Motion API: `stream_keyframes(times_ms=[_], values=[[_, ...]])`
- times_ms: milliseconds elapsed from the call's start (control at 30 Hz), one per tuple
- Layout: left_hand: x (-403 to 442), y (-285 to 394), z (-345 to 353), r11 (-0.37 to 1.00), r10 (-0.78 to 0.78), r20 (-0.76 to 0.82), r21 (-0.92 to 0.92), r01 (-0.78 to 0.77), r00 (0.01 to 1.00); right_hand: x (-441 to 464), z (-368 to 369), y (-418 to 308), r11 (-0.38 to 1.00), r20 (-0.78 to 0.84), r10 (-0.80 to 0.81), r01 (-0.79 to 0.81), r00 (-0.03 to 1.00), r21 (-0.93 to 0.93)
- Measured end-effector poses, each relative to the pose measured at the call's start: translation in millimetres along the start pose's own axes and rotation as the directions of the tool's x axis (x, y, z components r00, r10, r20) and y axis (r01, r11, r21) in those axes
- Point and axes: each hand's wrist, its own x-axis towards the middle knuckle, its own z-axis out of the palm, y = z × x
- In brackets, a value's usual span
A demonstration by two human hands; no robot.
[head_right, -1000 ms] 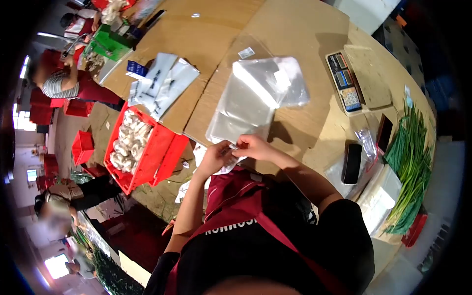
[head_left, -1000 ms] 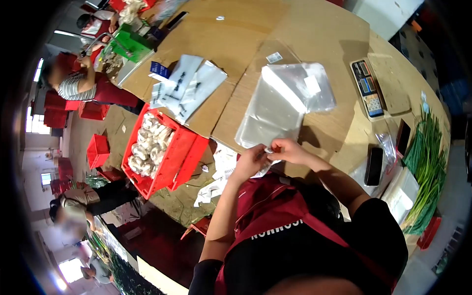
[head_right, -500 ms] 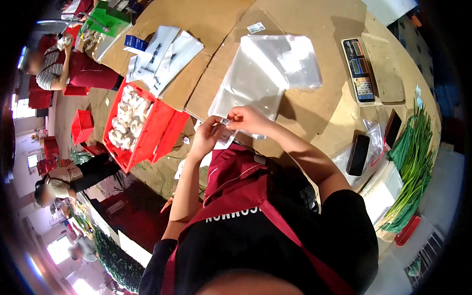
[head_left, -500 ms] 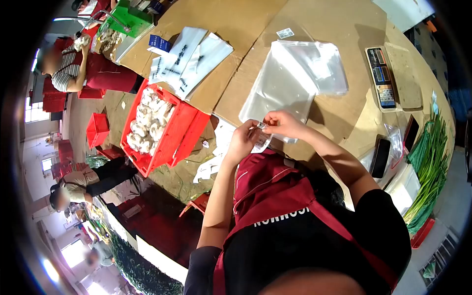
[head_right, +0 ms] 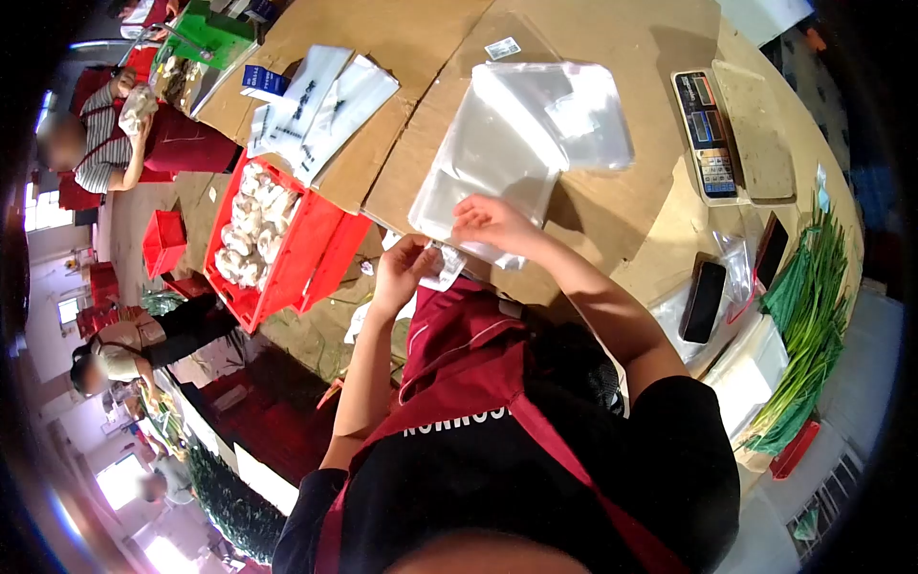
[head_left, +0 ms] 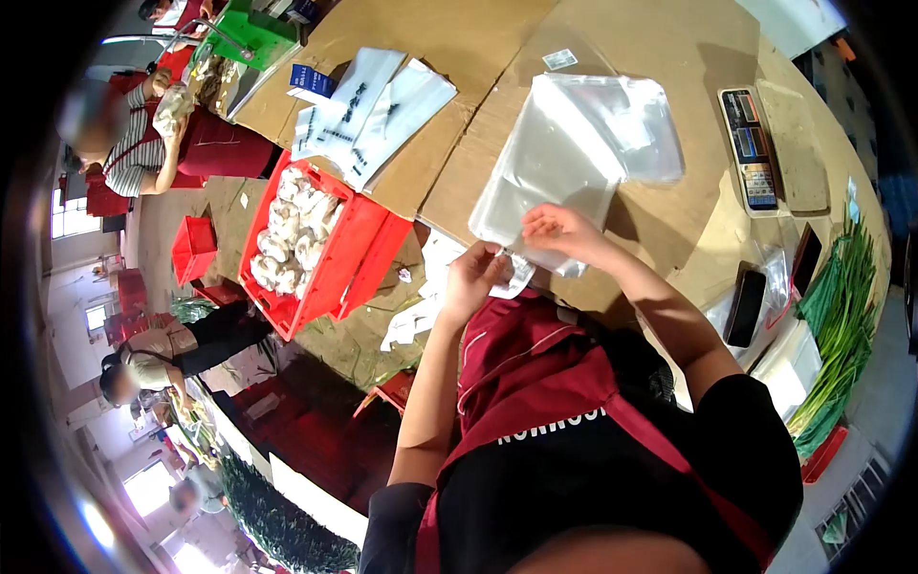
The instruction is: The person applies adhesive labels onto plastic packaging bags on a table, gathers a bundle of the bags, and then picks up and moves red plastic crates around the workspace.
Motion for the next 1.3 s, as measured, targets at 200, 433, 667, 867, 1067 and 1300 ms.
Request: stream_keyframes(times_ms=[200,433,667,867,1067,1300], values=[[6.1,1.5,5.8,0.993,0.090,0.056,0.073,-0.094,0.994,-8.7,18.2,10.0,0.978,0.029,-0.030,0.036,0.999,-0.204],[8.7,5.6,7.0,0.958,0.094,-0.066,0.276,-0.073,0.993,-11.4,23.4,15.2,0.984,-0.068,0.004,-0.016,0.998,-0.177],[9.4,0.5,-6.1,0.932,-0.131,-0.063,0.332,0.144,0.989,11.2,-7.6,-0.2,0.856,-0.273,-0.043,-0.105,0.961,-0.506],[-0.7,0.4,-8.3,0.893,0.061,-0.028,0.448,-0.042,0.998,28.8,-45.1,8.7,0.230,-0.269,-0.348,-0.197,0.898,-0.953],[0.5,-7.1,-12.3,0.889,0.456,-0.106,0.100,-0.446,0.884,-11.5,-49.7,44.8,0.247,0.107,-0.498,0.259,0.861,-0.934],[-4.7,9.0,3.9,0.979,0.189,-0.085,-0.060,-0.195,0.978,-9.3,-53.7,39.9,0.338,0.082,-0.436,0.247,0.896,-0.908]])
